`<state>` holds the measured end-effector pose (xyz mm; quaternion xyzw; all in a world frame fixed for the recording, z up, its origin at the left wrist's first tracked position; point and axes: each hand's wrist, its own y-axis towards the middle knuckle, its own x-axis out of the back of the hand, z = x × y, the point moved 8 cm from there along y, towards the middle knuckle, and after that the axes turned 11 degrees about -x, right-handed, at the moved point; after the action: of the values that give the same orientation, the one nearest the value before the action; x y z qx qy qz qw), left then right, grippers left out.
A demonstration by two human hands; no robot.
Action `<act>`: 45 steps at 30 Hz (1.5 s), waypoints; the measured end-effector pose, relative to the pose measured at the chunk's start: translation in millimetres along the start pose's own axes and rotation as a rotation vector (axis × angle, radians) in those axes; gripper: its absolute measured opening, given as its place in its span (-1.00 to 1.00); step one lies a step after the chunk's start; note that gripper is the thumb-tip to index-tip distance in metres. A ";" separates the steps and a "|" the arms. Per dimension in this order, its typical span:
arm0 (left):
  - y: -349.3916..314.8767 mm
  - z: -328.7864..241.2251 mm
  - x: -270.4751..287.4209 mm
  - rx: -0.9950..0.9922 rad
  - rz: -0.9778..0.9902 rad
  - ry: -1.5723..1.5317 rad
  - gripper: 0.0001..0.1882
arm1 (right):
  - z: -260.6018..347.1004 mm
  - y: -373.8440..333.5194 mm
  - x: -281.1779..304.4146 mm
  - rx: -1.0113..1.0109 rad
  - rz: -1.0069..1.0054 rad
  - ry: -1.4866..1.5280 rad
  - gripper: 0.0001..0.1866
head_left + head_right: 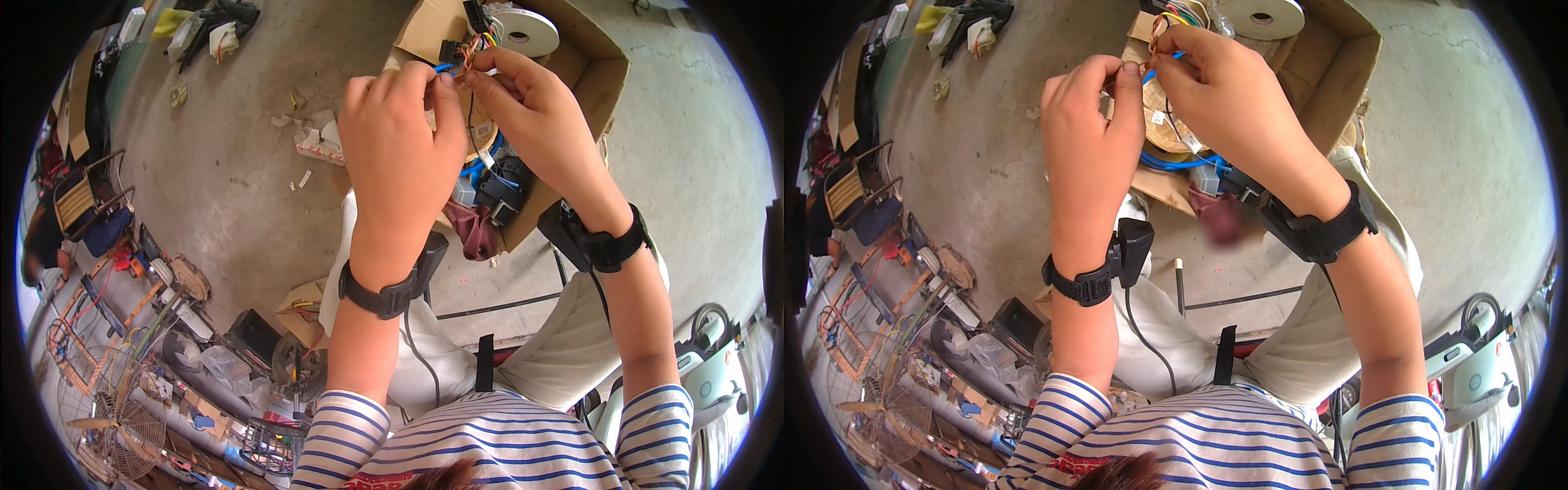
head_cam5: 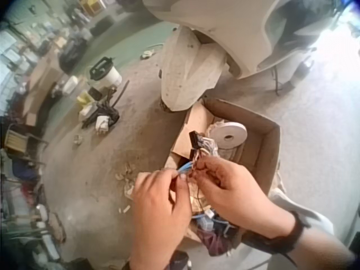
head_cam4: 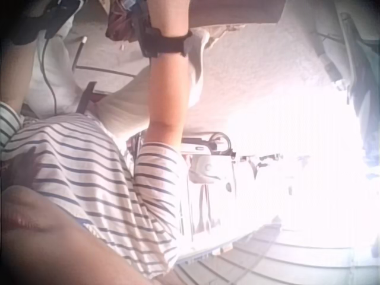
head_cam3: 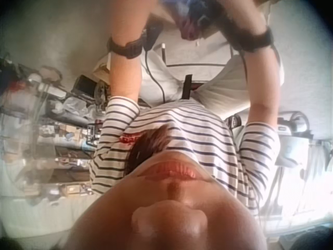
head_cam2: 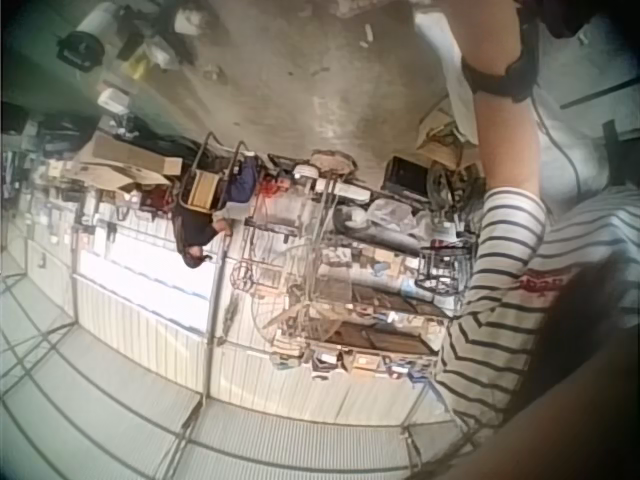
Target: The person manipulates a group of multicolored wires with their hands, inserting them into a black multi-pin connector while working over a cardboard box containing electronic components.
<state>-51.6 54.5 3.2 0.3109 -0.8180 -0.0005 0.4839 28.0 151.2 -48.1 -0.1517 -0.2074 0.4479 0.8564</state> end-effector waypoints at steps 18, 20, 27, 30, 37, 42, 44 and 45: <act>-18.9 21.8 -34.1 0.516 0.170 -0.867 -0.84 | 7.3 -2.9 7.9 0.079 -0.118 -0.054 -0.75; -16.3 21.3 -31.0 0.443 0.184 -0.753 -0.87 | 5.6 -2.6 6.9 0.077 -0.119 -0.064 -0.74; -9.7 16.7 -14.9 0.270 0.129 -0.345 -0.89 | 6.8 -4.1 -0.4 0.083 -0.042 -0.007 -0.74; -9.2 15.8 -11.6 0.250 0.118 -0.309 -0.91 | 7.5 -3.6 0.1 0.023 0.028 0.008 -0.74; -7.1 10.9 -5.0 0.179 0.132 -0.118 -0.90 | 8.3 -4.6 -5.2 0.061 0.044 -0.016 -0.74; -7.1 6.6 -2.5 0.119 0.108 -0.067 -0.90 | 13.9 -7.2 -1.3 0.102 -0.012 -0.098 -0.75; -7.1 3.1 -3.2 0.090 0.106 -0.080 -0.90 | 15.2 -7.8 -0.3 0.119 -0.039 -0.155 -0.76; -6.9 2.8 -3.8 0.089 0.105 -0.080 -0.90 | 16.9 -8.4 1.9 0.165 -0.087 -0.206 -0.78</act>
<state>-48.9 50.0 -3.4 0.2884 -0.8511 0.0491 0.4360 26.5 149.4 -29.3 -0.0248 -0.2629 0.4390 0.8588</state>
